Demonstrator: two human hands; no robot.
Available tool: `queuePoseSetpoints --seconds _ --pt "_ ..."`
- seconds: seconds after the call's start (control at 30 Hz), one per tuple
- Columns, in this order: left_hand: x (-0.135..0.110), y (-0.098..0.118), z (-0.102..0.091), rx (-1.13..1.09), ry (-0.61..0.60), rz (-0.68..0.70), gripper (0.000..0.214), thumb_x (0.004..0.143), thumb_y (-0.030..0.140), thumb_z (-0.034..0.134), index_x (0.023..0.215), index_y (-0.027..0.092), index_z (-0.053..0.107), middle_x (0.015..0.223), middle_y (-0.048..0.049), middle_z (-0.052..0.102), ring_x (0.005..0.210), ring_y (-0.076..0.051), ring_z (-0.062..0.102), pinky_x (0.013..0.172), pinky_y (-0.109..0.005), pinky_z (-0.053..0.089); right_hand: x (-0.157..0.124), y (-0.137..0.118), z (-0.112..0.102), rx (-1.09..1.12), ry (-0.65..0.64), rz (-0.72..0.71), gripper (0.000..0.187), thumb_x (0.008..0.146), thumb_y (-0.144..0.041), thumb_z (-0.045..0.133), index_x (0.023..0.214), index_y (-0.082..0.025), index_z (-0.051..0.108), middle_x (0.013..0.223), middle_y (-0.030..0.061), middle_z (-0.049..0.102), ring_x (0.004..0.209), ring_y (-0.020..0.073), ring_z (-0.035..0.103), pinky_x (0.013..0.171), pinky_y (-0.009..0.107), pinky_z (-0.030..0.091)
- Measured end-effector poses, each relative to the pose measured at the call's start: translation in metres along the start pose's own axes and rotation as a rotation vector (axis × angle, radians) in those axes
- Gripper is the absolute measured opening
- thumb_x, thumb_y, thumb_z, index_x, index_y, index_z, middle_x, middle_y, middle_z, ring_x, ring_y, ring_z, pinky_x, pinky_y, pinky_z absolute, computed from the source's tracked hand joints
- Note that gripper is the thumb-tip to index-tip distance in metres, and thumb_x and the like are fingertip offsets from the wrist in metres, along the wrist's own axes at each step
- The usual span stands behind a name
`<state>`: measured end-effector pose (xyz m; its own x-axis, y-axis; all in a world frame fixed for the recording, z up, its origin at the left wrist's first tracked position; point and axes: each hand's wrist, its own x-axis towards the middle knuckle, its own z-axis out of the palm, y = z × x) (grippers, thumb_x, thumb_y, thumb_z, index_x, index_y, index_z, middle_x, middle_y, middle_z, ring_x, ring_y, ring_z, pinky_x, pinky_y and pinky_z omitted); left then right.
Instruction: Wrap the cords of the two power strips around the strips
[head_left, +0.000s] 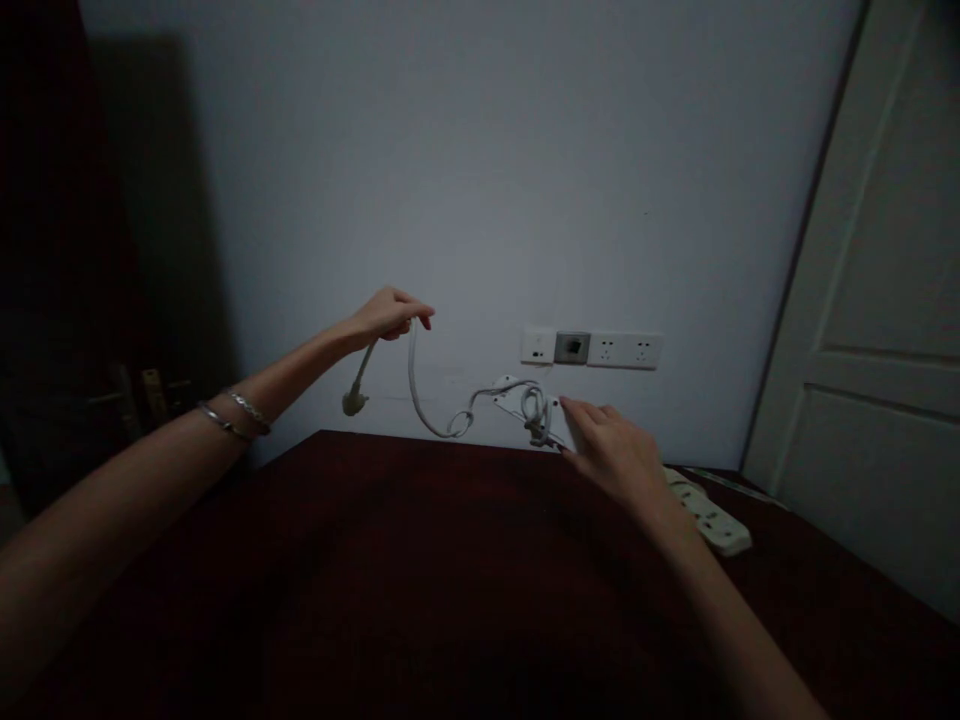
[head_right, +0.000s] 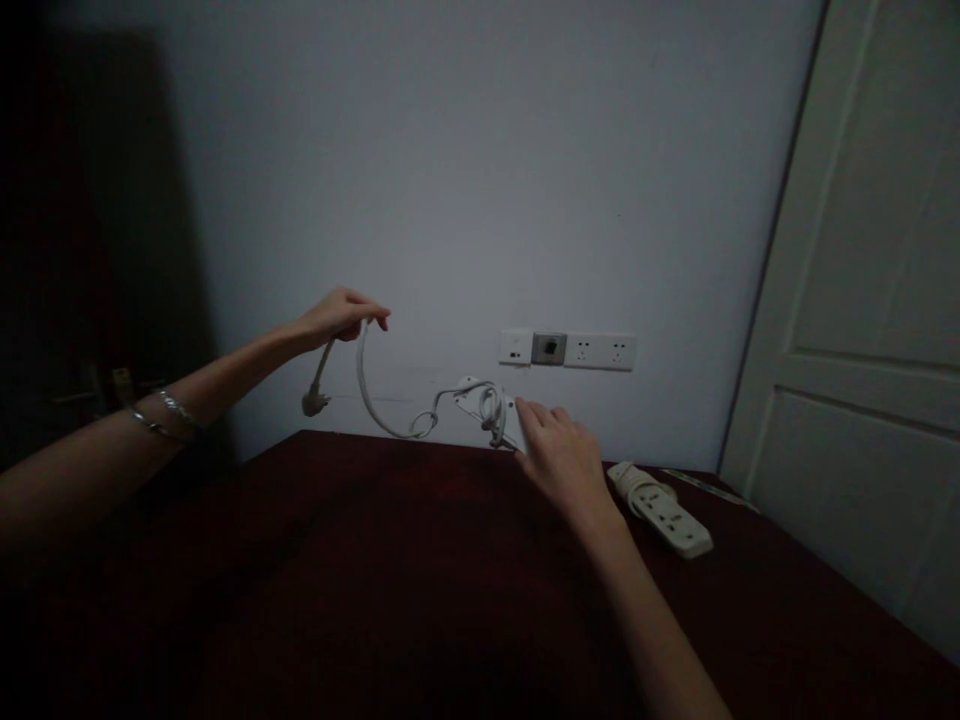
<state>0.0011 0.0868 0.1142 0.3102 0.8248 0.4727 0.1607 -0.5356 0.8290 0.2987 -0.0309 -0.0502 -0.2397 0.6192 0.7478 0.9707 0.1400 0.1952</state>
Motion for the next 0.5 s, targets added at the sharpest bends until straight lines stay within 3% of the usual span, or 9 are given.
queuePoseSetpoints --seconds 0.13,0.23,0.4,0.5 --pt "-0.018 0.010 0.040 0.407 -0.388 0.266 0.008 0.057 0.006 0.068 0.060 0.013 0.069 0.042 0.0011 0.050 0.036 -0.007 0.038 0.039 -0.019 0.016 0.002 -0.018 -0.014 -0.035 0.057 -0.086 0.057 0.075 -0.016 0.054 0.131 -0.019 0.043 0.122 0.0107 0.058 0.096 0.0294 0.053 0.070 0.039 0.044" --pt "-0.037 0.005 0.065 0.629 -0.516 0.428 0.016 0.055 0.016 0.075 0.070 0.018 0.070 0.045 0.0019 0.052 0.039 -0.010 0.042 0.041 -0.021 0.020 0.003 -0.028 -0.021 -0.052 0.059 -0.110 0.057 0.076 -0.015 0.054 0.132 -0.018 0.044 0.125 0.0106 0.057 0.096 0.0292 0.052 0.071 0.039 0.043" --pt "-0.050 -0.018 0.080 0.777 -0.304 0.748 0.015 0.066 0.025 0.072 0.076 0.020 0.061 0.052 0.0014 0.051 0.042 -0.010 0.037 0.044 -0.023 0.017 0.003 -0.032 -0.023 -0.049 0.074 -0.142 0.057 0.078 -0.017 0.054 0.134 -0.015 0.043 0.127 0.0114 0.056 0.096 0.0300 0.051 0.072 0.040 0.043" --pt "-0.049 -0.024 0.077 0.818 -0.318 0.806 0.016 0.071 0.026 0.068 0.083 0.021 0.059 0.063 -0.0011 0.057 0.050 -0.012 0.043 0.047 -0.022 0.021 0.004 -0.031 -0.021 -0.032 0.062 -0.152 0.057 0.078 -0.016 0.054 0.134 -0.016 0.044 0.128 0.0110 0.055 0.096 0.0297 0.052 0.073 0.041 0.043"
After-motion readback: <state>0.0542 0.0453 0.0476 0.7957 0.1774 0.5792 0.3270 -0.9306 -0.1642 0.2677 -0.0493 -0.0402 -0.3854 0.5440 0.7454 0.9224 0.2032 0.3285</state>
